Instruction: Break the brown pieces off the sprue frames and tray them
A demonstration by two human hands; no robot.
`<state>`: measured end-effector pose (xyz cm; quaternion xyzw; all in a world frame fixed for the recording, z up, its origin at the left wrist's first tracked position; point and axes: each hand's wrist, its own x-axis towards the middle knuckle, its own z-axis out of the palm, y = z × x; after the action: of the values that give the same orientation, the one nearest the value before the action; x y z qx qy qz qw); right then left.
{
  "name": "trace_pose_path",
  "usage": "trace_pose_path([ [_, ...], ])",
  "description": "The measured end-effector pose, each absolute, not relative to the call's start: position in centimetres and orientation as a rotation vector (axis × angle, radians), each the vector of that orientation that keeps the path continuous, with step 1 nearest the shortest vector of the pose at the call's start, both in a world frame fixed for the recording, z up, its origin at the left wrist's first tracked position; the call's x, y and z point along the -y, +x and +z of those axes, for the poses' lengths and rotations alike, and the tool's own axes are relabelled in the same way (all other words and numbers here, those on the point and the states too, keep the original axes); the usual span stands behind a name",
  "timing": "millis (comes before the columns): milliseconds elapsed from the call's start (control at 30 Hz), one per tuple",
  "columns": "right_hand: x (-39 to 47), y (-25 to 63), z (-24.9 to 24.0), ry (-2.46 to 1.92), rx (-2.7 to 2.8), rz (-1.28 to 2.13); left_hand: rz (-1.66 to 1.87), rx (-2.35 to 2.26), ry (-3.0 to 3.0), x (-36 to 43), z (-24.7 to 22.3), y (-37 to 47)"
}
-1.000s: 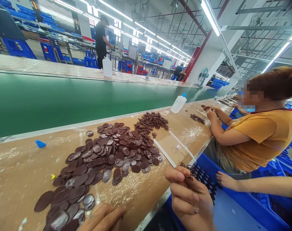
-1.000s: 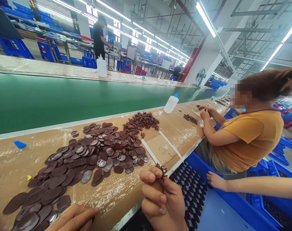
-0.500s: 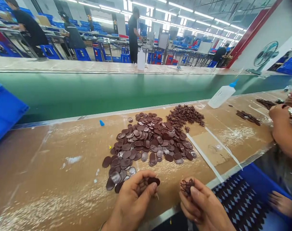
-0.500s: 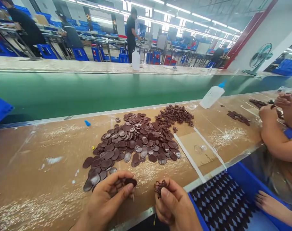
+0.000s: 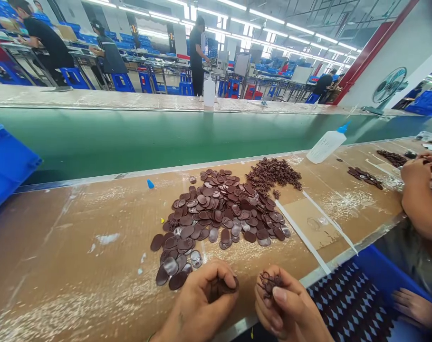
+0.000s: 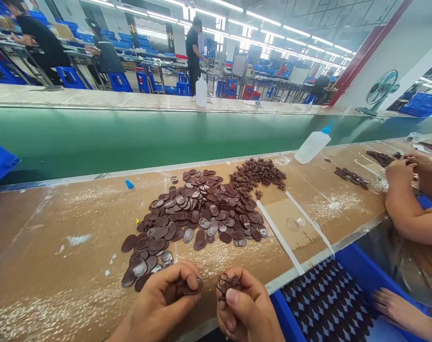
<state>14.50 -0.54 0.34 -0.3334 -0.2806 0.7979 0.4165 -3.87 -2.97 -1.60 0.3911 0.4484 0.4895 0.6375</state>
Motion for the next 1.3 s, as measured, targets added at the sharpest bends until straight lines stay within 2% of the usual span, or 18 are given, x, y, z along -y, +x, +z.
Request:
trace_pose_path([
  [133,0.6,14.5,0.2,-0.816,0.716,2.033,1.119,-1.056,0.987,2.9,-1.3,-3.9],
  [333,0.7,14.2,0.6,-0.805,0.683,2.061,1.159,-1.069,0.78,3.3,-1.9,-4.0],
  [567,0.6,14.3,0.4,-0.824,0.703,2.048,1.206,-1.081,1.102,3.2,-1.1,-4.4],
  [800,0.4,14.3,0.3,-0.826,0.689,2.04,1.192,-0.947,0.669,2.7,-1.6,-4.2],
  [1000,0.4,14.3,0.6,-0.81,0.686,2.054,1.09,-1.059,0.728,2.6,-0.8,-4.4],
  [1300,0.7,13.8,0.9,-0.881,0.699,1.974,1.223,-0.847,0.493,2.3,-1.5,-4.2],
])
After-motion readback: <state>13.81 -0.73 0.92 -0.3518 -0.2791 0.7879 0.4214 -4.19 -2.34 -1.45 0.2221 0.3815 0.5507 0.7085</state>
